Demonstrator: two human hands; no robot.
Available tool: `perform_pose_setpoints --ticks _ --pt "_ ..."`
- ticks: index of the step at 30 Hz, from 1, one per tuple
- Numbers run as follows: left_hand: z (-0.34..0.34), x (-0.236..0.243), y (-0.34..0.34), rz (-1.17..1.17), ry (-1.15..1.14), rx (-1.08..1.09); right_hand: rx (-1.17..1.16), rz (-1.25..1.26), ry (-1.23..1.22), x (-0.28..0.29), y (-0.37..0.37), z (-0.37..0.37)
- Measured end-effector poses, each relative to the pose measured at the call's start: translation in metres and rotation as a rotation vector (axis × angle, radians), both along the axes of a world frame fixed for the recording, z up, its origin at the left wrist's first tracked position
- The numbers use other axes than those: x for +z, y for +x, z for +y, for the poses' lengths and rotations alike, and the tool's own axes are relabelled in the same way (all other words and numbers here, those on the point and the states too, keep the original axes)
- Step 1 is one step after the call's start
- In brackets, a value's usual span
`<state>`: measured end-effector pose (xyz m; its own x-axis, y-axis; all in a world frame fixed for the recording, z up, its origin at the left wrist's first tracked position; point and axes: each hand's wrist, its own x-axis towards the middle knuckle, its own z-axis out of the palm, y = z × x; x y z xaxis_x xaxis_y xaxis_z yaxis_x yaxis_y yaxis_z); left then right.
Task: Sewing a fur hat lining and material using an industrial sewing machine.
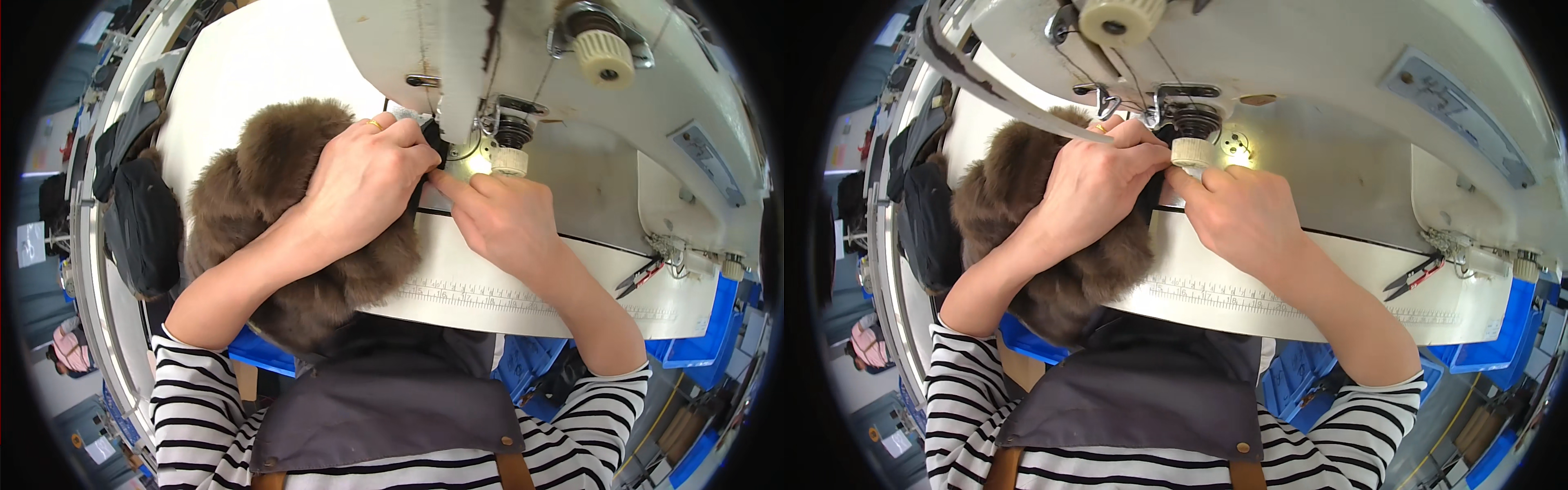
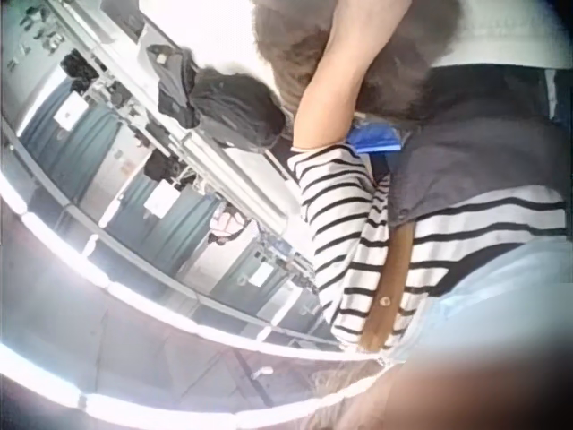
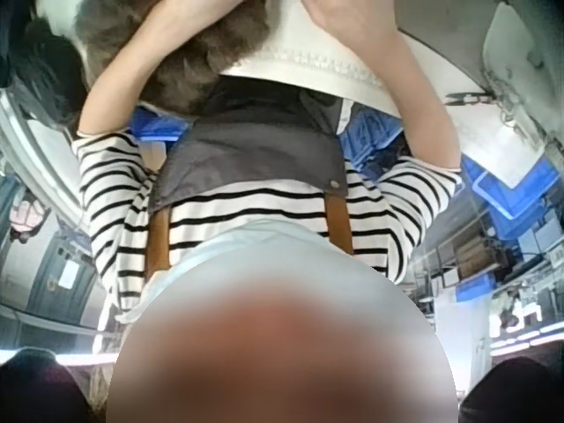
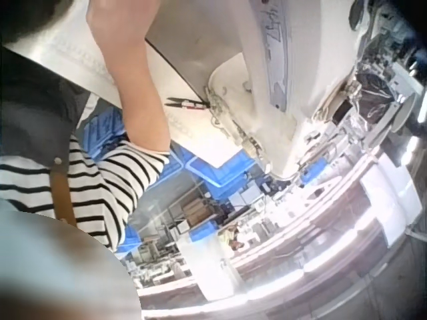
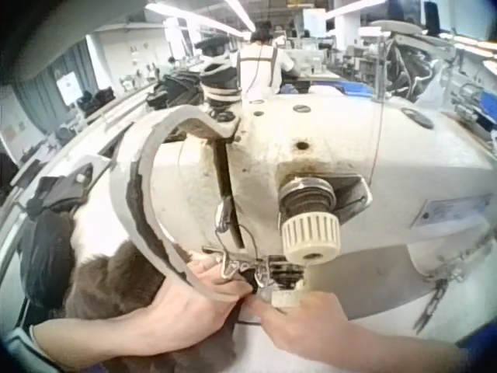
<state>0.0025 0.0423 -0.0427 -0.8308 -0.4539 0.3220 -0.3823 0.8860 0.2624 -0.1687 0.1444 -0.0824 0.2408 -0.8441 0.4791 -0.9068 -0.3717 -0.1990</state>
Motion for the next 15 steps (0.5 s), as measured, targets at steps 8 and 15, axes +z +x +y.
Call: perform_pose_setpoints --ticks 8,15 --pt "0.0017 -0.0001 -0.0019 0.022 -0.014 0.013 -0.031 -0.011 -0.007 -0.0001 0.0017 0.0023" --pt "-0.0021 0.0032 -0.0091 0.019 -0.054 0.028 -0.107 -0.013 -0.025 -0.0029 0.0051 0.0011"
